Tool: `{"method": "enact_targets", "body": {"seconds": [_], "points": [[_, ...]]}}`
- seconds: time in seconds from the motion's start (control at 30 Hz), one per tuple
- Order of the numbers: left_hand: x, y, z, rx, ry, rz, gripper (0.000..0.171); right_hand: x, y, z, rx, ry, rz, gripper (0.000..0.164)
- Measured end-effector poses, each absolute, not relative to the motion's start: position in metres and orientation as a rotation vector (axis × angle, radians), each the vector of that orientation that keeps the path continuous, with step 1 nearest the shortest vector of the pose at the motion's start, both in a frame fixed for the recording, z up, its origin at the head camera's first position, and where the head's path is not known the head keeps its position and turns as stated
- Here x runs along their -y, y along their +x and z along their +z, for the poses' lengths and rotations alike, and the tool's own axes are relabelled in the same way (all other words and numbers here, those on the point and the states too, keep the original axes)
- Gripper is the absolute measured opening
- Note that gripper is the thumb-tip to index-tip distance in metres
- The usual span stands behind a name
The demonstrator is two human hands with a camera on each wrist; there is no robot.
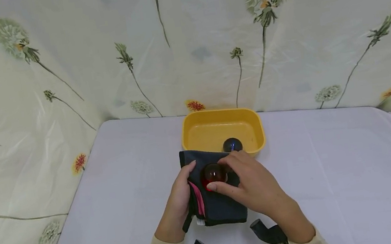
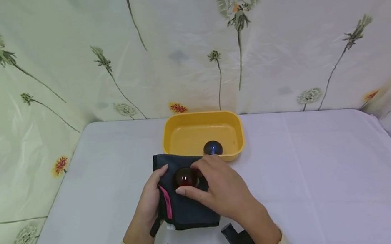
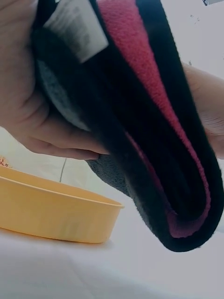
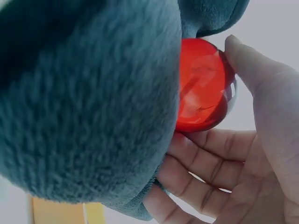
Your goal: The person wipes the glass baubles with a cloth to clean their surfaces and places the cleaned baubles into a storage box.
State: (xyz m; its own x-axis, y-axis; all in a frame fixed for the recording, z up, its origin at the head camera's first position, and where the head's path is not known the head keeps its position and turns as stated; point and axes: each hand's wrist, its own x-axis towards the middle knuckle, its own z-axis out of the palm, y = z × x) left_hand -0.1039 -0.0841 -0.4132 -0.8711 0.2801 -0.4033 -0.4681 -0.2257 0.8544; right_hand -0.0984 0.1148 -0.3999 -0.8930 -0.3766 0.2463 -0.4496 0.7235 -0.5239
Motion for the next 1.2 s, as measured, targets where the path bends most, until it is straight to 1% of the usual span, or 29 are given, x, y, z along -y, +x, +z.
{"method": "enact_targets", "body": {"seconds": [0.17,0.23,0.37,0.47,0.53,0.87,1.1,1.2], "points": [[0.085,-0.1062,-0.415,-1.558,-0.251,2.164,0.063,-0.1138,-0.0981,-0.4008,2.842,0.722,0.921,0.081],[0.0851,-0.1063,-0.4147,-1.56,-0.25,2.169,0.064,-0.1146,-0.0983,-0.4013,2.842,0.759,0.906,0.086],[0.0851,-0.1065,-0.4152,-1.548,-0.233,2.18,0.062,-0.1166,-0.0983,-0.4019,2.796,0.838,0.861,0.079],[0.0847,-0.1065,-0.416,-1.536,-0.222,2.182,0.06,-0.1174,-0.0982,-0.4023,2.771,0.854,0.829,0.071],[0.0845,-0.1062,-0.4162,-1.539,-0.217,2.173,0.059,-0.1175,-0.0982,-0.4023,2.769,0.841,0.828,0.07],[0.0841,-0.1038,-0.4141,-1.602,-0.183,2.118,0.06,-0.1151,-0.099,-0.4011,2.831,0.689,0.871,0.069],[0.0858,-0.1051,-0.4146,-1.592,-0.197,2.148,0.063,-0.1148,-0.0997,-0.4026,2.847,0.777,0.839,0.084],[0.0863,-0.1054,-0.4148,-1.579,-0.188,2.158,0.062,-0.1161,-0.0994,-0.4026,2.814,0.84,0.807,0.079]]}}
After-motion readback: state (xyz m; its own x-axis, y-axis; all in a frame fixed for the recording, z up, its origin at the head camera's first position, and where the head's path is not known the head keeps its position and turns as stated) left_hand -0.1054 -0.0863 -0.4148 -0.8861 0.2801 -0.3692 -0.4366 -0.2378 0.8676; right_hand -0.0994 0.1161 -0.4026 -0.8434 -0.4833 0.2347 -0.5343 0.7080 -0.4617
